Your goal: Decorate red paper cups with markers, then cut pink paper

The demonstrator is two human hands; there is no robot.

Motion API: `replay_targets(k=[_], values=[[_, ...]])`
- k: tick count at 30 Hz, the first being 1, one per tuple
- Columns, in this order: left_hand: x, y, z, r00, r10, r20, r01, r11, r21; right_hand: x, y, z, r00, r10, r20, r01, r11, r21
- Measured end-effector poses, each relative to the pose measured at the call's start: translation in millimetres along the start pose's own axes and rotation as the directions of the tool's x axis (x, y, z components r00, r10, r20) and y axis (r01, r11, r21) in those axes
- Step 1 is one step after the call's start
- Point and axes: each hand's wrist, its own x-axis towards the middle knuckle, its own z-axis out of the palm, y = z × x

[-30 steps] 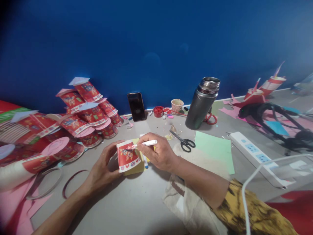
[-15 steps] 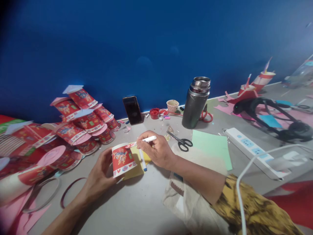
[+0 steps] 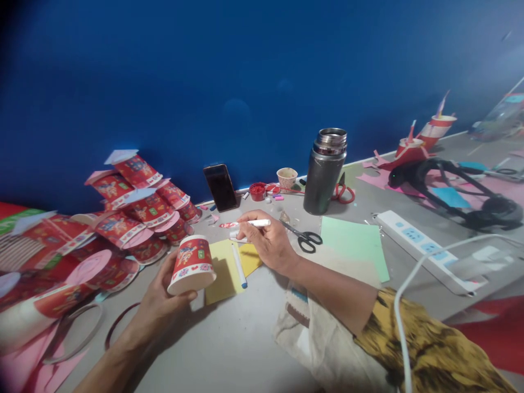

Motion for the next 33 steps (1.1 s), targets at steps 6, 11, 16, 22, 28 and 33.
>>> replay_targets(k=[6, 11, 16, 22, 28, 33], values=[[-1.0, -2.1, 7.3, 0.999, -0.019, -0.043, 0.016, 0.996, -0.084, -13.5, -0.2, 8.6, 0.988, -0.108, 0.109, 0.125, 0.978, -0.164], [-5.0, -4.4, 15.8, 1.0, 0.013, -0.027, -0.016, 0.993, -0.116, -25.3, 1.5, 18.6, 0.887, -0.357, 0.293, 0.438, 0.851, -0.29], [-7.0, -2.7, 21.2, 0.999, 0.033, 0.011, -0.032, 0.994, -0.1, -28.5, 0.4, 19.9, 0.84, -0.43, 0.331, 0.534, 0.764, -0.363], [-4.8, -9.6, 16.2, 0.985, 0.17, 0.012, -0.167, 0.978, -0.129, -28.3, -2.3, 16.5, 0.719, -0.553, 0.421, 0.694, 0.537, -0.48], [-9.9, -7.4, 6.2, 0.978, 0.208, 0.024, -0.209, 0.964, 0.167, -29.5, -11.3, 14.9, 0.607, -0.585, 0.538, 0.794, 0.447, -0.411], [-11.3, 0.8, 1.4, 0.965, 0.257, 0.051, -0.262, 0.946, 0.19, -29.2, -11.2, 14.3, 0.616, -0.578, 0.535, 0.787, 0.485, -0.382]])
